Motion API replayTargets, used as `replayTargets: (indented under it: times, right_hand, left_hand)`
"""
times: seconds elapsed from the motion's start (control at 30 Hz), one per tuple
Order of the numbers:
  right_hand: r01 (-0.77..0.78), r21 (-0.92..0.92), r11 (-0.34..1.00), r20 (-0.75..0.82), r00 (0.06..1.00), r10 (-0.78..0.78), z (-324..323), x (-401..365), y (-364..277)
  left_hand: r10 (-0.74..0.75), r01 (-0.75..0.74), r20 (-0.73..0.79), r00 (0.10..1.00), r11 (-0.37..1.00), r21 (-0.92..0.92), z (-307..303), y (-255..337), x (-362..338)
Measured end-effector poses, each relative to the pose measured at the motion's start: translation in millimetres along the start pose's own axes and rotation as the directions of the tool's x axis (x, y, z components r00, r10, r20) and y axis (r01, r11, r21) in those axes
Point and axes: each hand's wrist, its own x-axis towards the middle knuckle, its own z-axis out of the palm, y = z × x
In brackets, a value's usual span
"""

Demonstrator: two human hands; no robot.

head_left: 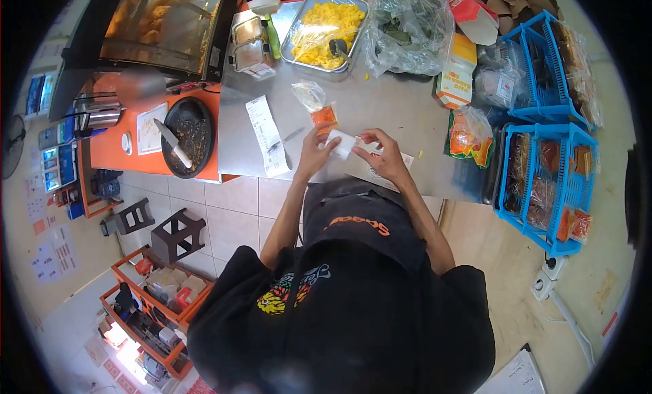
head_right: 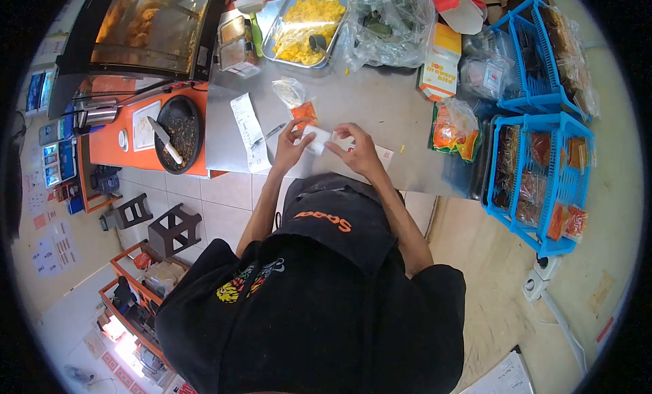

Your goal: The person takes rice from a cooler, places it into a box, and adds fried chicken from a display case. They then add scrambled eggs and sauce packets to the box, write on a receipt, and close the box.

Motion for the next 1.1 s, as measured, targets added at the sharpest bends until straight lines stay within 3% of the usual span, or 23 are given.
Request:
replayTargets:
  times: [0.07, 0.1, 0.2, 0.23, 0.33, 0.43, 0.53, 0.63, 0.77, 0.83, 0.97, 1.07, 1.1]
  right_hand:
    - [-0.124, 0.234, 0.964, 0.052, 0.992, 0.115, 6.3, 9.9, -7.6]
    - [-0.295, 0.42, 0.858, 0.16, 0.955, 0.25, -0.5, 13.8, -34.5]
    - [-0.076, 0.551, 0.831, 0.041, 0.997, 0.064, 0.0, 20.8, -39.1]
    - [0.051, 0.566, 0.823, -0.073, 0.997, -0.011, 0.2, 20.0, -45.3]
    - [0.203, 0.533, 0.821, -0.221, 0.971, -0.096, -5.2, 10.1, -69.1]
    - [0.402, 0.331, 0.854, -0.333, 0.896, -0.293, -8.0, 5.4, -74.8]
    - [0.468, -0.093, 0.879, -0.277, 0.836, -0.474, -18.9, -3.3, -80.4]
    - [0.445, -0.152, 0.882, -0.294, 0.832, -0.47, -22.6, -9.1, -90.2]
    - [0.527, -0.285, 0.8, -0.277, 0.754, -0.596, -29.8, -7.4, -90.2]
    - [0.559, -0.35, 0.752, -0.253, 0.717, -0.65, -33.9, -6.6, -92.7]
    - [0.479, -0.256, 0.84, -0.259, 0.803, -0.537, -36.9, -8.8, -95.4]
    - [0.388, -0.133, 0.912, -0.258, 0.875, -0.41, -42.1, -8.8, -84.0]
    - [0.358, -0.1, 0.929, -0.289, 0.883, -0.371, -47.0, -6.9, -77.4]
  left_hand:
    - [0.009, 0.006, 0.109, 0.994, 0.99, -0.143, 9.4, 40.3, -0.9]
    - [0.051, -0.034, 0.1, 0.994, 0.986, -0.164, 14.7, 55.2, -1.3]
    - [0.131, -0.114, 0.075, 0.989, 0.973, -0.201, 21.9, 93.8, -4.8]
    - [0.126, -0.11, 0.073, 0.989, 0.974, -0.2, 23.6, 105.3, -9.4]
    - [0.144, -0.124, 0.068, 0.987, 0.965, -0.23, 28.0, 120.0, -20.1]
    - [0.194, -0.171, 0.087, 0.977, 0.961, -0.217, 31.9, 120.7, -25.9]
    - [0.209, -0.186, 0.167, 0.964, 0.972, -0.143, 30.9, 124.8, -32.8]
    - [0.25, -0.246, 0.19, 0.949, 0.968, -0.046, 33.6, 132.0, -36.8]
    - [0.27, -0.281, 0.182, 0.945, 0.959, 0.038, 37.7, 144.7, -44.4]
    - [0.264, -0.267, 0.179, 0.948, 0.964, -0.006, 38.8, 145.7, -44.9]
    - [0.214, -0.176, 0.216, 0.953, 0.967, -0.182, 35.3, 138.5, -40.8]
    - [0.174, -0.144, 0.094, 0.98, 0.955, -0.26, 40.4, 141.9, -37.6]
    - [0.188, -0.177, 0.077, 0.979, 0.975, -0.135, 37.6, 135.4, -34.5]
